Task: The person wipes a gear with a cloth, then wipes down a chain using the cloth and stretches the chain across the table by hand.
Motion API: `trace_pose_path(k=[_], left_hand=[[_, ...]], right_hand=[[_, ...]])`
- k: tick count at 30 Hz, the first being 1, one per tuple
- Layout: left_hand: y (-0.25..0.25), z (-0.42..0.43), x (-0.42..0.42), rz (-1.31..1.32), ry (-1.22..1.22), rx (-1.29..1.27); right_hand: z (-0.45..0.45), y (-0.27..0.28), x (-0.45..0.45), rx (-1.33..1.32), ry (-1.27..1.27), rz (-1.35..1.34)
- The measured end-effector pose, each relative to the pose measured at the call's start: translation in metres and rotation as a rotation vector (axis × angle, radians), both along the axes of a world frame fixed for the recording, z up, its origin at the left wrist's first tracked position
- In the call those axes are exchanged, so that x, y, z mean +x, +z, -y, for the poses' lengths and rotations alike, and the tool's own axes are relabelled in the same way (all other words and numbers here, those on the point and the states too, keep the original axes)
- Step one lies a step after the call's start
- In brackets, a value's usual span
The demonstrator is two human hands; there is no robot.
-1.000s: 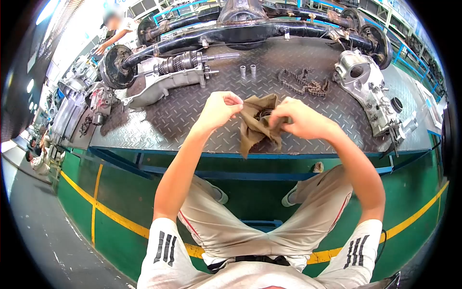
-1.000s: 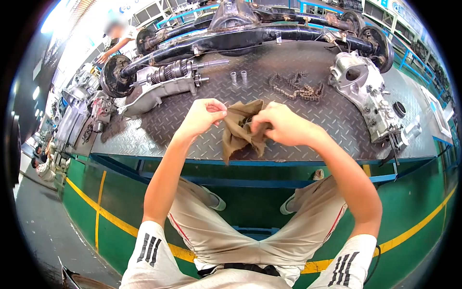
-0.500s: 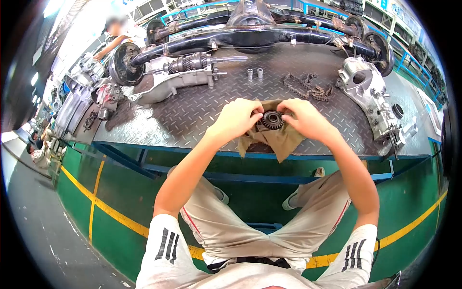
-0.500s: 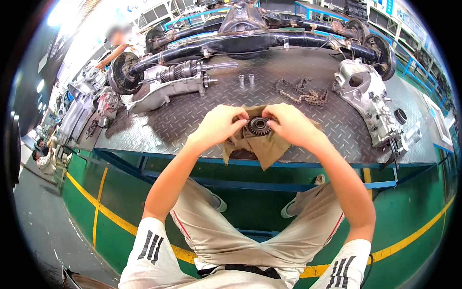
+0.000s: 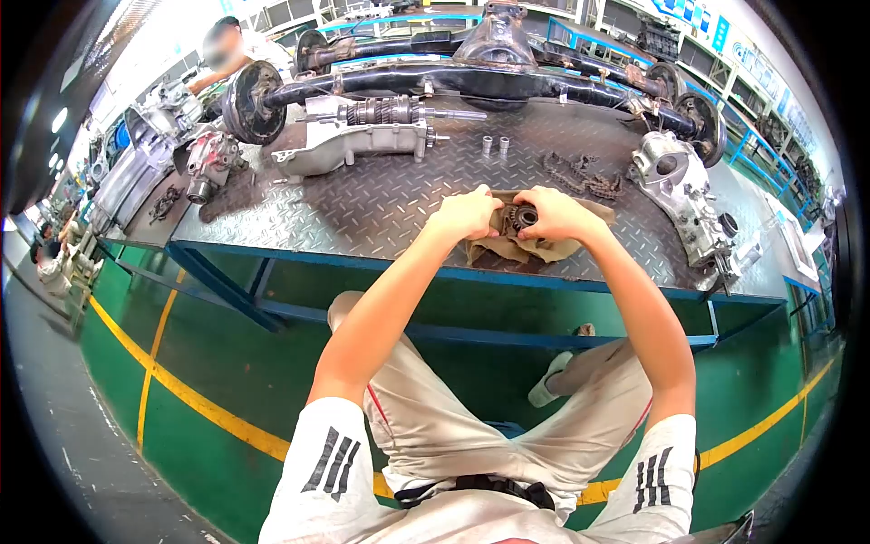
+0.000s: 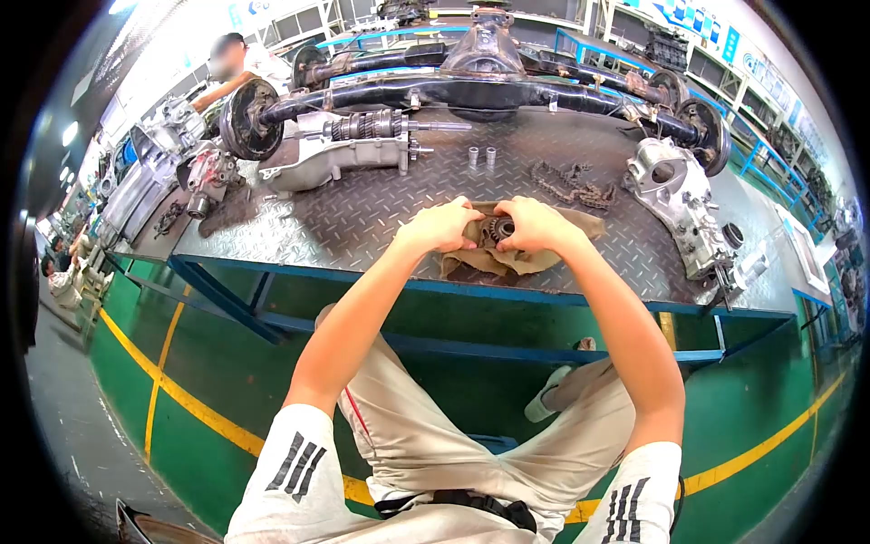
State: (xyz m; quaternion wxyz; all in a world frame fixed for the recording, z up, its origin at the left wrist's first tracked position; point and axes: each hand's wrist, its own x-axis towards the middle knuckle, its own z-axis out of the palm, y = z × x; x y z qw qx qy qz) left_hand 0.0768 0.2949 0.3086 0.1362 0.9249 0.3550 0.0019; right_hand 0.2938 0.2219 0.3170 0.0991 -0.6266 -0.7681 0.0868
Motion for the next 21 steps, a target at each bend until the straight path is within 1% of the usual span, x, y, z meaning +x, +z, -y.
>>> trace_pose_path(k=[5,7,9,11,14,17,18,19,21], left_hand=[[0.001,-0.005,0.001,-0.035,0.003,-0.025],[-0.003,-0.010,0.001,-0.028,0.003,-0.060],[-0.011,-0.017,-0.001,-0.013,0.011,-0.071],[-0.007,-0.015,-0.005,0.047,-0.057,-0.031],[-0.001,-0.008,-0.005,0.072,-0.041,-0.044],[-0.012,-0.019,-0.007,0.093,-0.128,-0.010],[-0.026,-0.035,-0.009,0.107,-0.216,0.039],[-0.025,-0.034,-0.012,0.146,-0.243,0.042],[-0.023,-0.031,-0.011,0.186,-0.242,0.032]], right_hand=[[-0.009,0.013,-0.005,-0.114,0.054,0.093],[-0.009,0.012,-0.007,-0.086,0.059,0.075],[-0.009,0.012,-0.004,-0.053,0.061,0.113],[-0.017,0.008,0.008,-0.033,0.127,0.061],[-0.014,0.017,0.018,0.012,0.158,-0.047],[-0.010,0.020,0.029,0.002,0.111,-0.194],[-0.015,0.017,0.034,0.067,0.145,-0.197],[-0.021,0.012,0.040,0.116,0.179,-0.200],[-0.020,0.029,0.036,0.071,0.216,-0.178]])
